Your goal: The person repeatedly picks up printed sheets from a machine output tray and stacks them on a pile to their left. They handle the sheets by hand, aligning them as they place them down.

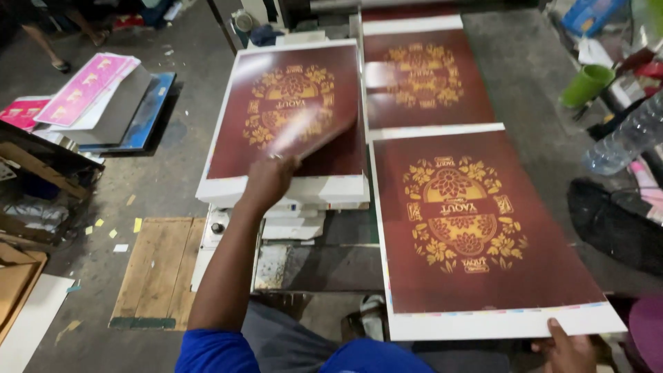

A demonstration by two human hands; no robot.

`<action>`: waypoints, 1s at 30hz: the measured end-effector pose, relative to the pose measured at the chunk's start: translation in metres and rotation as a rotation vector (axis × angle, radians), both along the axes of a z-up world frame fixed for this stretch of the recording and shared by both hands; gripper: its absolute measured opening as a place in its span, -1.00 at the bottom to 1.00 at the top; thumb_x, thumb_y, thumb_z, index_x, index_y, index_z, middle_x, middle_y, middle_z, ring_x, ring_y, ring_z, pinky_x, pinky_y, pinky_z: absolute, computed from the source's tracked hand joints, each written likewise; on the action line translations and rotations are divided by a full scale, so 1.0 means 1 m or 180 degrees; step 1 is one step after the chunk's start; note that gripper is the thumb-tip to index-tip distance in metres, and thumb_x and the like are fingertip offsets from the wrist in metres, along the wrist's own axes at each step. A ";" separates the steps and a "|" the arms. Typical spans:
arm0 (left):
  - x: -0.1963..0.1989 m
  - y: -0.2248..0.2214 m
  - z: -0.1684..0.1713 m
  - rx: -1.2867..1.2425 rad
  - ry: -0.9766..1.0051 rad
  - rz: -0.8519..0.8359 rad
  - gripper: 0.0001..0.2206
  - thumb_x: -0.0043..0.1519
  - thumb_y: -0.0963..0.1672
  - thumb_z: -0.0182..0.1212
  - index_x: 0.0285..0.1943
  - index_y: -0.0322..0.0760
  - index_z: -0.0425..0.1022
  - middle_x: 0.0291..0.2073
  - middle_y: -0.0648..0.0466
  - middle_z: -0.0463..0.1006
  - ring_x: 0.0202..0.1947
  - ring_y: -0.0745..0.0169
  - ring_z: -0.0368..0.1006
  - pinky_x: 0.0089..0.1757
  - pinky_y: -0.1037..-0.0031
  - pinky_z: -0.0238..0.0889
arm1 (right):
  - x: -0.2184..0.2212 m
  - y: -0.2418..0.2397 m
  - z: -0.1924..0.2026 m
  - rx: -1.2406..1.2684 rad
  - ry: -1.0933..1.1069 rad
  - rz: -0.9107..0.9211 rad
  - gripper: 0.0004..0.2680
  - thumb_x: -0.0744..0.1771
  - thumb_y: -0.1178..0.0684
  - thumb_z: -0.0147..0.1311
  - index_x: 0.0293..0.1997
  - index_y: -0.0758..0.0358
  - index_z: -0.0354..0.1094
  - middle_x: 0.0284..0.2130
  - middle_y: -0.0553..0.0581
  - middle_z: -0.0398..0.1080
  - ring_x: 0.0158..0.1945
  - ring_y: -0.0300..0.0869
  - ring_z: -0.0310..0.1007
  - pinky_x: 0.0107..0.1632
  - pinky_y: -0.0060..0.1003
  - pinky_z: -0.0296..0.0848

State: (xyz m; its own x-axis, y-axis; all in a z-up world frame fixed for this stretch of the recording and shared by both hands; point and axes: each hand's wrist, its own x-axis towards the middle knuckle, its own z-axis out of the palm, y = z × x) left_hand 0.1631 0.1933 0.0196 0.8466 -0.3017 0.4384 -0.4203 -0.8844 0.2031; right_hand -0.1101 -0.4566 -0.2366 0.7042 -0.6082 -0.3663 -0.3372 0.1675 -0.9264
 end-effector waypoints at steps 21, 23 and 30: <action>-0.140 -0.072 0.044 -0.0246 -0.0800 -0.0363 -0.94 0.26 -0.19 0.24 -0.16 -0.30 0.53 -0.58 -0.03 0.52 -0.58 0.07 0.50 -0.49 0.22 0.33 | 0.098 0.070 0.062 0.0308 -0.0169 0.0585 -0.71 0.47 0.01 -0.07 0.30 0.37 0.22 -0.16 0.28 0.49 -0.25 -0.08 0.54 -0.38 -0.29 0.40; -0.147 -0.083 0.037 -0.0357 -0.0875 -0.0621 -0.92 0.26 -0.19 0.24 -0.13 -0.32 0.52 -0.50 -0.04 0.56 -0.54 0.10 0.52 -0.46 0.26 0.37 | 0.089 0.096 0.070 0.0236 -0.0025 0.0547 -0.68 0.44 0.03 -0.06 0.37 0.33 0.18 -0.11 0.32 0.51 -0.24 -0.07 0.54 -0.37 -0.27 0.39; -0.167 -0.160 -0.012 -0.0343 -0.0203 -0.1586 -0.81 0.23 -0.12 0.30 -0.16 -0.40 0.52 -0.28 -0.14 0.62 -0.35 0.00 0.59 -0.34 0.23 0.45 | 0.065 0.211 0.094 0.0710 -0.0424 0.2378 -0.61 0.36 -0.06 0.01 0.33 0.25 0.24 -0.07 0.29 0.62 -0.26 -0.12 0.60 -0.34 -0.30 0.51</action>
